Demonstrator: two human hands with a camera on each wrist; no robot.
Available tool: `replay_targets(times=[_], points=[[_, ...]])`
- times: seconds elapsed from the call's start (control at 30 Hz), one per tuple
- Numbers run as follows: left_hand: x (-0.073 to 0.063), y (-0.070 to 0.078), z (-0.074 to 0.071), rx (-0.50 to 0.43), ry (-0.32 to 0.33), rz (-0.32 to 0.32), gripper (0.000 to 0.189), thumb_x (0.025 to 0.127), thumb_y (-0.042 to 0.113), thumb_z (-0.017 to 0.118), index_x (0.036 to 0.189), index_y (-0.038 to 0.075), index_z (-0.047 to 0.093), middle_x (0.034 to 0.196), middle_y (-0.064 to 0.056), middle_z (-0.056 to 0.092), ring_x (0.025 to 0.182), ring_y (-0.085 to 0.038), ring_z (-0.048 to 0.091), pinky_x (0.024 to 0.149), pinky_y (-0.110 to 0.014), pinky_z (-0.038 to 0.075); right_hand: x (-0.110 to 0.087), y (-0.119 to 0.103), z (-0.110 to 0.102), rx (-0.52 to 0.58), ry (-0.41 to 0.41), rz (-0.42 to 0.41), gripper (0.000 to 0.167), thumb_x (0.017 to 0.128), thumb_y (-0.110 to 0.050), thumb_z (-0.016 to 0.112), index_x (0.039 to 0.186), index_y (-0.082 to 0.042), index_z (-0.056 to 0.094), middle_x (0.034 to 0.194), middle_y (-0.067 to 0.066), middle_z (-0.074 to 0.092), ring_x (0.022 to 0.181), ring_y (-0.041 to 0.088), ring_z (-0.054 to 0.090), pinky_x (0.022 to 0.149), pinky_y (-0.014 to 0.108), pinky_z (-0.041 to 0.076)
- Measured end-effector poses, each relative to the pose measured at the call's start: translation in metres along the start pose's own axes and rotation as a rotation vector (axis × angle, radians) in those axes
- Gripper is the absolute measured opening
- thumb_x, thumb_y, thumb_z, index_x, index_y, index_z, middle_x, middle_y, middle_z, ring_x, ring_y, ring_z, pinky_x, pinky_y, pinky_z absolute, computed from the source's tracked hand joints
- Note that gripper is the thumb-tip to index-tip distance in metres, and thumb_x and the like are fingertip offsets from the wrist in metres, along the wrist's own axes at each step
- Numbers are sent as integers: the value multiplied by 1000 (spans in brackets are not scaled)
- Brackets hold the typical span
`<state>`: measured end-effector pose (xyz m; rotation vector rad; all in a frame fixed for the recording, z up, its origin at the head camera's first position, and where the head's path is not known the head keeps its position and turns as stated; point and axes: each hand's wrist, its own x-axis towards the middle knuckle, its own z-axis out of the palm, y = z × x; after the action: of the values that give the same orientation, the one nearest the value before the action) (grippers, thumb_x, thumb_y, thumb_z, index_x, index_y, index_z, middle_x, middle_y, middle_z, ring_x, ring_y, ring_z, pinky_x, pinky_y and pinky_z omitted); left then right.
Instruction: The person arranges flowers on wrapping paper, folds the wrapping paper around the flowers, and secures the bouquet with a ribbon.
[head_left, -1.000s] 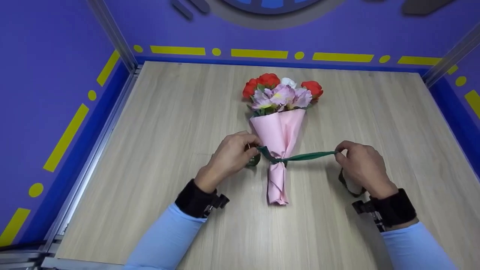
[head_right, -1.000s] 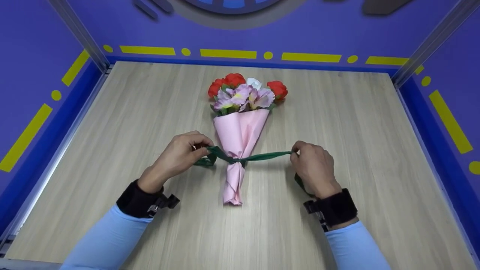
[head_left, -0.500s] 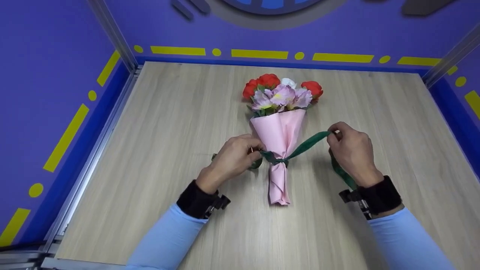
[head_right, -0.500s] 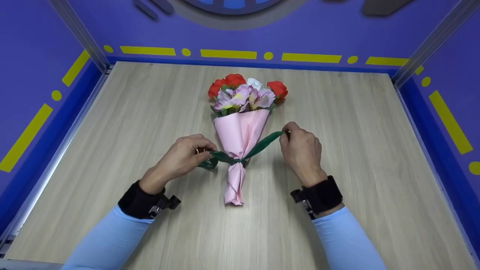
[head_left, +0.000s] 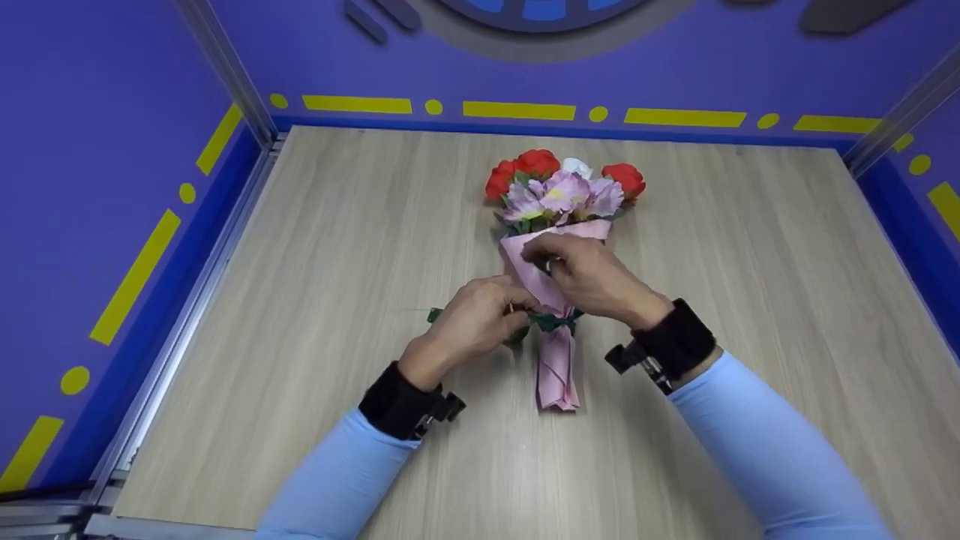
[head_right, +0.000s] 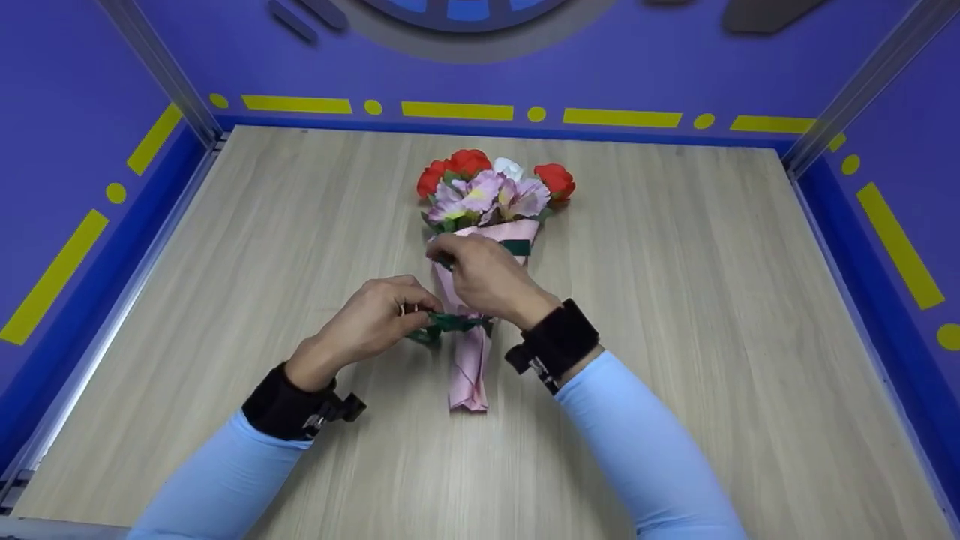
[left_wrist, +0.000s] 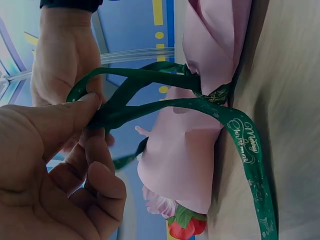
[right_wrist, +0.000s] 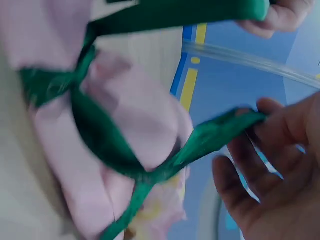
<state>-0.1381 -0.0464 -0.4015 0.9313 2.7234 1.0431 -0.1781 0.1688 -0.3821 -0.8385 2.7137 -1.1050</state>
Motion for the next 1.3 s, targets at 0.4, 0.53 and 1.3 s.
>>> replay_targets(times=[0.4,0.53,1.3], points=[[5,-5,7,20,-31,-20,15,94,6,74,105,10,83,103,-6,77,96,-20,71,83,-38,58,4,5,5,216,-222,97,57,97,13,39,149,-5,54,130,15,74,123,31,70,106,55,53],[7,-5,9,8,-42,-51,12,94,8,75,104,12,81,97,-4,77,91,-18,70,80,-36,57,0,6,4,155,-142,94,42,100,8,49,138,-2,64,119,15,76,109,29,72,96,42,57],[5,-11,2,-138,-125,-143,21,94,17,81,101,14,61,87,2,67,78,-12,59,67,-26,44,-34,-12,4,-217,-123,-1,10,93,-20,81,97,-12,85,86,-2,63,75,12,56,65,29,44]])
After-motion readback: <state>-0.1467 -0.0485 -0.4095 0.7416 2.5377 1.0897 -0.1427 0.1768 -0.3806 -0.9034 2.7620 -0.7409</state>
